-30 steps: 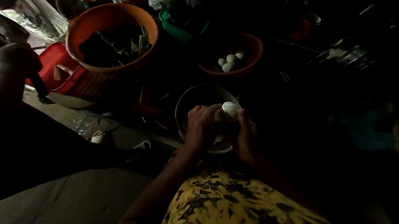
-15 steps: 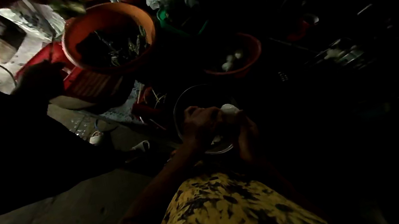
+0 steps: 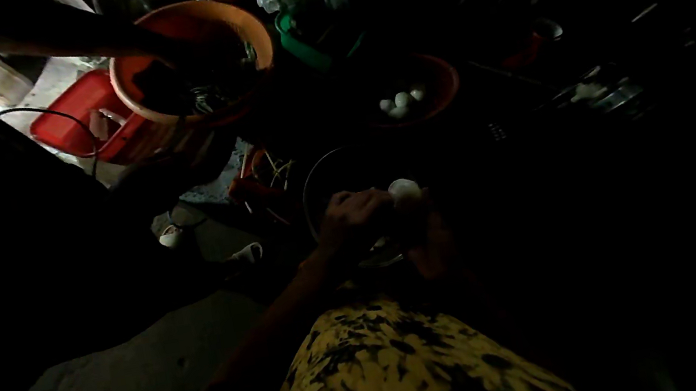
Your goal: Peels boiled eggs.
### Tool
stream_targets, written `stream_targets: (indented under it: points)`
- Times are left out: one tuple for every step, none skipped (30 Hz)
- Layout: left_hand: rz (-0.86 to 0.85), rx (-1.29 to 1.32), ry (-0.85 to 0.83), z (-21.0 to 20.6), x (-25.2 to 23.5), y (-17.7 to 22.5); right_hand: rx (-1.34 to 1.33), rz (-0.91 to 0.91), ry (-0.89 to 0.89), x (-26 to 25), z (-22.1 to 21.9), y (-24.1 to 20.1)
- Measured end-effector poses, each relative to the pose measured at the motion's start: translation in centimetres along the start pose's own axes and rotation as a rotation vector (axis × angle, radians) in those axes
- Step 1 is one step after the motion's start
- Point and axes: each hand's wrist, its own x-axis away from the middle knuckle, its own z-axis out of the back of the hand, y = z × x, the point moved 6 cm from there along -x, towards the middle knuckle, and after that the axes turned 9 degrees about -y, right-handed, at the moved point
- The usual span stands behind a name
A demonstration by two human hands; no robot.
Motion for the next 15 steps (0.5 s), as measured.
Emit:
stream_targets:
  points:
    - [0.029,0.036,-0.017,0.0,0.0,-0.1,-0.013,-0.022,-0.006,-0.1,-0.1,0.0]
    - [0.069,0.064,-0.024,0.0,0.1,-0.4,-0.018,-0.033,-0.015,-0.1,0.0,-0.1]
    - [0.113,0.093,-0.033,0.0,0.1,-0.7,-0.017,-0.040,-0.028,-0.2,0.0,-0.1]
    - [0.153,0.140,-0.055,0.0,0.2,-1.3,-0.016,-0.043,-0.032,-0.3,0.1,-0.1]
    - [0.197,0.214,-0.082,-0.1,0.3,-1.9,-0.004,-0.037,-0.022,-0.3,0.2,-0.2]
    - [0.238,0.301,-0.101,-0.1,0.3,-2.3,0.026,-0.030,-0.007,-0.4,0.3,-0.2]
    - [0.285,0.392,-0.109,0.0,0.3,-2.6,0.054,-0.022,-0.001,-0.4,0.4,-0.1]
    - [0.340,0.470,-0.122,0.1,0.3,-2.7,0.074,-0.016,-0.003,-0.4,0.3,-0.1]
    - [0.389,0.523,-0.145,0.2,0.2,-2.7,0.085,-0.018,-0.017,-0.4,0.1,-0.1]
    - [0.427,0.550,-0.164,0.2,0.1,-2.6,0.086,-0.029,-0.033,-0.2,-0.1,0.0]
    - [0.457,0.562,-0.175,0.2,0.2,-2.6,0.083,-0.046,-0.048,-0.1,-0.3,0.1]
    - [0.477,0.572,-0.173,0.1,0.2,-2.6,0.082,-0.055,-0.069,0.1,-0.6,0.2]
    - [0.485,0.577,-0.161,0.1,0.2,-2.5,0.073,-0.055,-0.090,0.3,-0.9,0.2]
    - [0.486,0.574,-0.144,0.1,0.2,-2.5,0.063,-0.047,-0.103,0.3,-1.1,0.2]
    - [0.477,0.561,-0.128,0.1,0.3,-2.4,0.063,-0.036,-0.105,0.4,-1.1,0.3]
